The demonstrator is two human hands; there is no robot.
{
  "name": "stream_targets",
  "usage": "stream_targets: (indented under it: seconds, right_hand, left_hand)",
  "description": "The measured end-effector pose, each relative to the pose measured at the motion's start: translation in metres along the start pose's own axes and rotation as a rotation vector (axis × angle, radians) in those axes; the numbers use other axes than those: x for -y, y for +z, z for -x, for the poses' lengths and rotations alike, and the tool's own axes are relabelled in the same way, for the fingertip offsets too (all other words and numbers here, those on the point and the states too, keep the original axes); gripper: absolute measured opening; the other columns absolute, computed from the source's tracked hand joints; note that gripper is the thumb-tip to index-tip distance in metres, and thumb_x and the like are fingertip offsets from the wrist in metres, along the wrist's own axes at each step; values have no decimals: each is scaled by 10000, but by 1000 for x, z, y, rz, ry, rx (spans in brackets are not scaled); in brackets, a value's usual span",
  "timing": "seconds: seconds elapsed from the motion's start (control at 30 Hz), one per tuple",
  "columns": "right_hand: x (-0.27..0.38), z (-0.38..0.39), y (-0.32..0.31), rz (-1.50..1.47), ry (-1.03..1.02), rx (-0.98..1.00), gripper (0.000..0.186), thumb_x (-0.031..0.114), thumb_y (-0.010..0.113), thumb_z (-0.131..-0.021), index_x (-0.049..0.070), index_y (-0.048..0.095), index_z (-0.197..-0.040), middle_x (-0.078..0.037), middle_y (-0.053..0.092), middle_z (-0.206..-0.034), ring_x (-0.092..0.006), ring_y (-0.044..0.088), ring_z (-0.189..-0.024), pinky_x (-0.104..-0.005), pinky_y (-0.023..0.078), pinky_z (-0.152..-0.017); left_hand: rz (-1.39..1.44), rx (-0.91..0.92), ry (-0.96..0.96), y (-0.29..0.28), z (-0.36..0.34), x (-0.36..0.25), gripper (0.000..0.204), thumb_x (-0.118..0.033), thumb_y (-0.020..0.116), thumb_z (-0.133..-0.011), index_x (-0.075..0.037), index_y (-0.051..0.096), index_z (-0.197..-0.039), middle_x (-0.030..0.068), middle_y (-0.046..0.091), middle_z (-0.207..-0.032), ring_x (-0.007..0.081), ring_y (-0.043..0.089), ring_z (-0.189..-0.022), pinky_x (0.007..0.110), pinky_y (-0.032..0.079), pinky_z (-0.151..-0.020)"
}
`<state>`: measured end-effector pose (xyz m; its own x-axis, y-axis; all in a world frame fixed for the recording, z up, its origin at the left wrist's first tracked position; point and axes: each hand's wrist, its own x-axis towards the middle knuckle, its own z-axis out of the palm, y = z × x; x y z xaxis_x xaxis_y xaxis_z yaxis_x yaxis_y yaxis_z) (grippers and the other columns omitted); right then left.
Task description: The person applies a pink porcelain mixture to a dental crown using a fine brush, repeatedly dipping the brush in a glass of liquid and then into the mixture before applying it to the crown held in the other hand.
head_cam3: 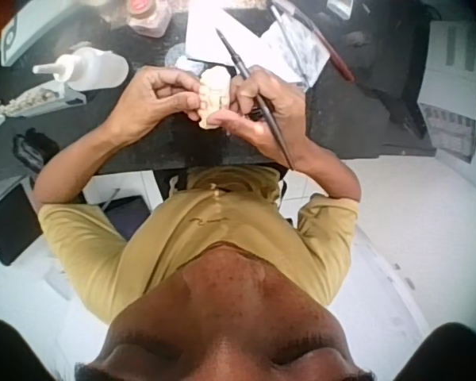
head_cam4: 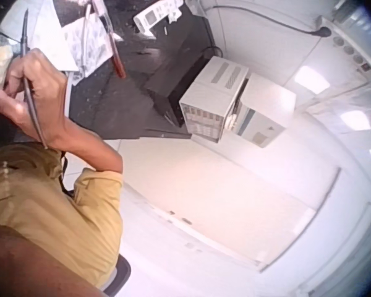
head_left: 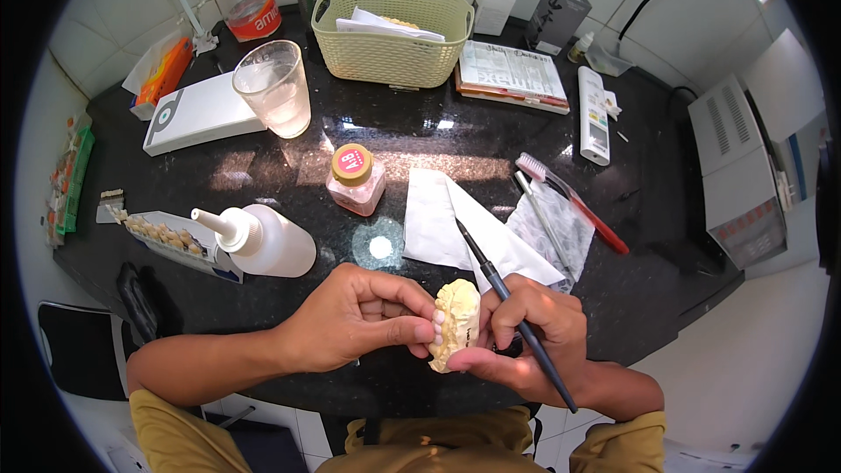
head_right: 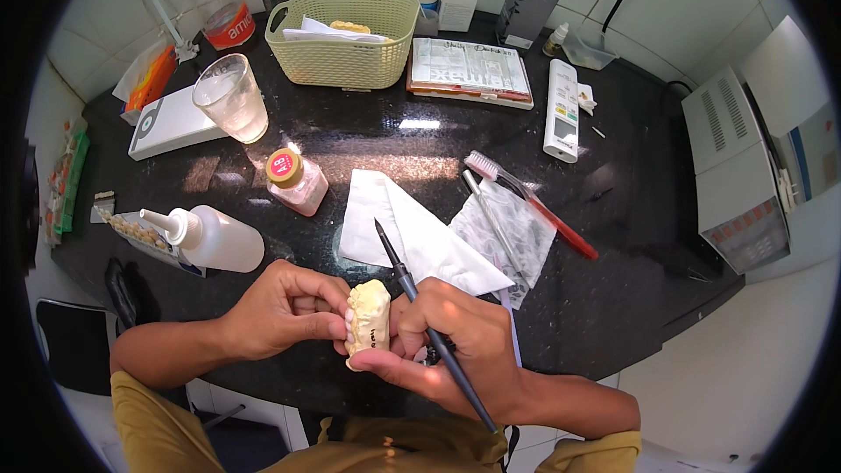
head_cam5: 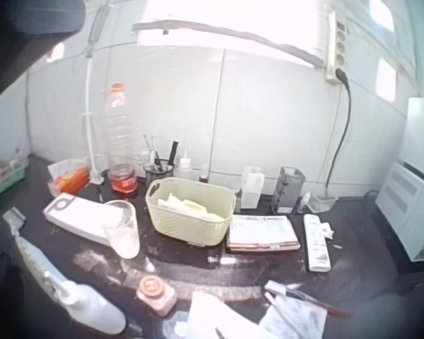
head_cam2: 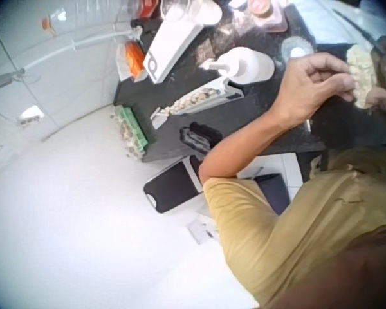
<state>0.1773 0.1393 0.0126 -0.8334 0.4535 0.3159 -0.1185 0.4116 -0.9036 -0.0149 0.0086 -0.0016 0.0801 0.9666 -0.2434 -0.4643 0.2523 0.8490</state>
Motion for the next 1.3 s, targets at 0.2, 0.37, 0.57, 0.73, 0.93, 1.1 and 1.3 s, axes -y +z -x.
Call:
stream_targets:
  seconds: [0.2, 0.37, 0.57, 0.73, 0.93, 1.1, 1.3]
  right_hand:
    - [5, -3, -2, -24, 20, 24, 345, 94, 878, -706, 52, 539, -759, -43, 585, -682, -86, 583, -575, -241, 450, -492]
    - [9, -6, -5, -70, 65, 60, 350, 71, 864, -716, 50, 519, -767, -79, 611, -740, -98, 634, -636, -231, 490, -541]
    - [9, -5, -5, -77, 122, 73, 373, 80, 867, -719, 62, 496, -752, -86, 600, -740, -112, 636, -657, -234, 491, -566]
    - [12, -6, -6, -92, 178, 75, 364, 89, 864, -722, 64, 503, -754, -75, 593, -738, -100, 616, -665, -227, 476, -581]
    - [12, -8, -7, -60, 134, 102, 341, 47, 836, -734, 54, 495, -748, -83, 653, -762, -83, 652, -665, -220, 513, -562]
    - [10, -7, -6, -71, 146, 82, 331, 46, 832, -734, 53, 501, -749, -88, 660, -761, -86, 655, -668, -220, 515, -567]
    - [11, -3, -7, -119, 211, 110, 337, 92, 832, -738, 59, 502, -802, -92, 600, -831, -92, 605, -710, -233, 493, -636]
  left_hand:
    - [30, -4, -3, 1, 1, -1, 165, -84, 687, -920, 39, 659, -1026, 80, 693, -936, 95, 662, -835, 220, 538, -775]
    - [45, -8, -1, 2, 1, -1, 158, -81, 692, -916, 34, 656, -1018, 76, 690, -935, 93, 660, -833, 220, 538, -782]
    - [19, -2, -11, -1, 0, -1, 161, -84, 693, -915, 36, 656, -1015, 84, 694, -945, 95, 663, -820, 221, 540, -772]
    - [47, 7, -8, -1, 1, -1, 172, -88, 692, -916, 41, 655, -1023, 97, 696, -965, 105, 669, -832, 230, 546, -775]
    - [73, 34, 2, 0, 1, -2, 189, -94, 688, -921, 48, 647, -1040, 104, 689, -1000, 118, 668, -880, 247, 557, -804]
    - [82, 43, 0, -1, 0, -1, 198, -99, 693, -919, 45, 644, -1044, 103, 686, -1000, 116, 664, -891, 247, 555, -814]
    - [69, 37, -13, -1, 1, -3, 197, -103, 698, -916, 43, 642, -1037, 99, 684, -1002, 112, 662, -885, 244, 554, -813]
